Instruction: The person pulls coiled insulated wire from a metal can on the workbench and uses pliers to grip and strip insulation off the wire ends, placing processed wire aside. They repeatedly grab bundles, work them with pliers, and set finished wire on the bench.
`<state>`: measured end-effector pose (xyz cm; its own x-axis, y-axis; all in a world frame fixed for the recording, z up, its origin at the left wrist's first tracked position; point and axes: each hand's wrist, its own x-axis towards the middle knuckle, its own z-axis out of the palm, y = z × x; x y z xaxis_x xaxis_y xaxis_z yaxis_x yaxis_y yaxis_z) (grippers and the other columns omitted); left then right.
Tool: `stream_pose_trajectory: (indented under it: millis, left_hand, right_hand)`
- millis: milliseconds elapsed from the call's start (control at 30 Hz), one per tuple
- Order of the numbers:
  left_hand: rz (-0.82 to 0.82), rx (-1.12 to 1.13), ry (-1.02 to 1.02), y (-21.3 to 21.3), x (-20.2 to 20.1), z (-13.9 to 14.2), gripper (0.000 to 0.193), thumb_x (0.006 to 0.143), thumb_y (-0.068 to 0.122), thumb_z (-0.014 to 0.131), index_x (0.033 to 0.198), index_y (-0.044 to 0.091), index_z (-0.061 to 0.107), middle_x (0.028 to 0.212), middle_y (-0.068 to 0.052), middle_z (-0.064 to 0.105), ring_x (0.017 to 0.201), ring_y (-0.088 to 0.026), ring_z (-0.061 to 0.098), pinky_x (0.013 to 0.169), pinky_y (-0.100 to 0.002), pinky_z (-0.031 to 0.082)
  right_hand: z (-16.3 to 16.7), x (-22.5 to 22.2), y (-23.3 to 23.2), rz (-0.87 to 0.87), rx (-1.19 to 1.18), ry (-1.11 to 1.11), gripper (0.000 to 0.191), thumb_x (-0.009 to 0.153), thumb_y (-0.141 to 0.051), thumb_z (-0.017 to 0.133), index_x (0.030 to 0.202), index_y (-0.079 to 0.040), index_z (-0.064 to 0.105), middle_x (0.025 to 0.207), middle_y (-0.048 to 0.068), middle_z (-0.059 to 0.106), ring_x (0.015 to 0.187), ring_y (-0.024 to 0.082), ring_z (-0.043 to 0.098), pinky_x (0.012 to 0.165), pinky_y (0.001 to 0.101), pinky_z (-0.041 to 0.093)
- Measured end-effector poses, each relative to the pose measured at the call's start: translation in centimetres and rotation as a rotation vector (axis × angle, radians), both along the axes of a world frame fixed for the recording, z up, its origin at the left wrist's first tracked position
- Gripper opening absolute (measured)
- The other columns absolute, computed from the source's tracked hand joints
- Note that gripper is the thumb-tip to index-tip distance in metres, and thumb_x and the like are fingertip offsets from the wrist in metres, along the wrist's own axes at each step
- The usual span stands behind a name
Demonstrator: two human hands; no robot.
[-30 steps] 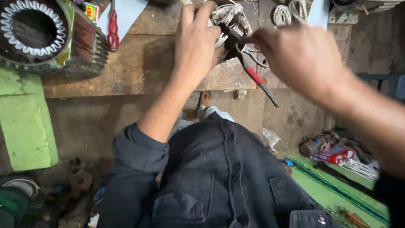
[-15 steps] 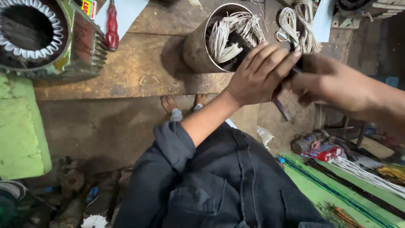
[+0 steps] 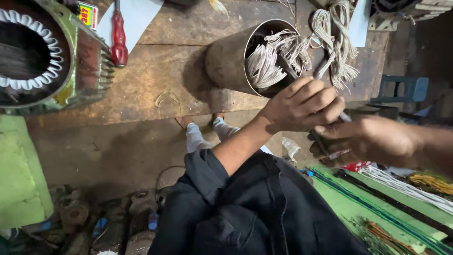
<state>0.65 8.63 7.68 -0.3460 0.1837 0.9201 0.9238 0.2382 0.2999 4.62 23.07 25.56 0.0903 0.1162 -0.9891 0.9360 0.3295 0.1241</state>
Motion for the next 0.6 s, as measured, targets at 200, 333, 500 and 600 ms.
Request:
stream_pose_trajectory:
  millis: [200,333,500,600]
  left_hand:
    - [0.026,-0.059,0.171,0.9,0.2,-1.6,0.02,0.104,0.016,0.06,0.121,0.019,0.048,0.11,-0.001,0.052,0.103,-0.02,0.058,0.104,-0.04,0.043]
    - [0.033,-0.147,0.242,0.1,-0.4,-2.8,0.017,0.109,0.013,0.059,0.122,0.015,0.049,0.109,0.0,0.049,0.106,-0.02,0.059,0.105,-0.043,0.04]
    - [0.019,-0.245,-0.004,-2.4,0.3,-1.4,0.038,0.113,0.025,0.058,0.148,0.018,0.043,0.151,-0.008,0.048,0.145,-0.027,0.044,0.127,-0.047,0.028]
    - [0.144,-0.319,-0.117,-4.4,1.1,1.2,0.048,0.111,0.021,0.064,0.152,0.02,0.04,0.162,-0.01,0.038,0.155,-0.028,0.03,0.128,-0.052,0.022]
  right_hand:
    - [-4.4,5.2,0.8,-0.079,0.061,0.367,0.033,0.089,-0.024,0.066,0.109,0.0,0.058,0.09,0.014,0.061,0.08,0.026,0.057,0.068,0.0438,0.044]
    - [-7.3,7.5,-0.5,-0.355,-0.081,0.572,0.026,0.099,-0.015,0.073,0.098,0.0,0.052,0.073,0.004,0.047,0.061,0.019,0.041,0.051,0.0363,0.033]
    - [-4.0,2.8,-1.1,0.689,0.152,0.772,0.024,0.095,-0.03,0.068,0.098,-0.007,0.069,0.079,0.004,0.07,0.072,0.023,0.068,0.064,0.0352,0.055]
    - [-0.8,1.2,-2.8,1.293,0.477,0.839,0.033,0.091,-0.033,0.071,0.101,-0.003,0.062,0.087,0.016,0.064,0.08,0.037,0.069,0.072,0.0453,0.058]
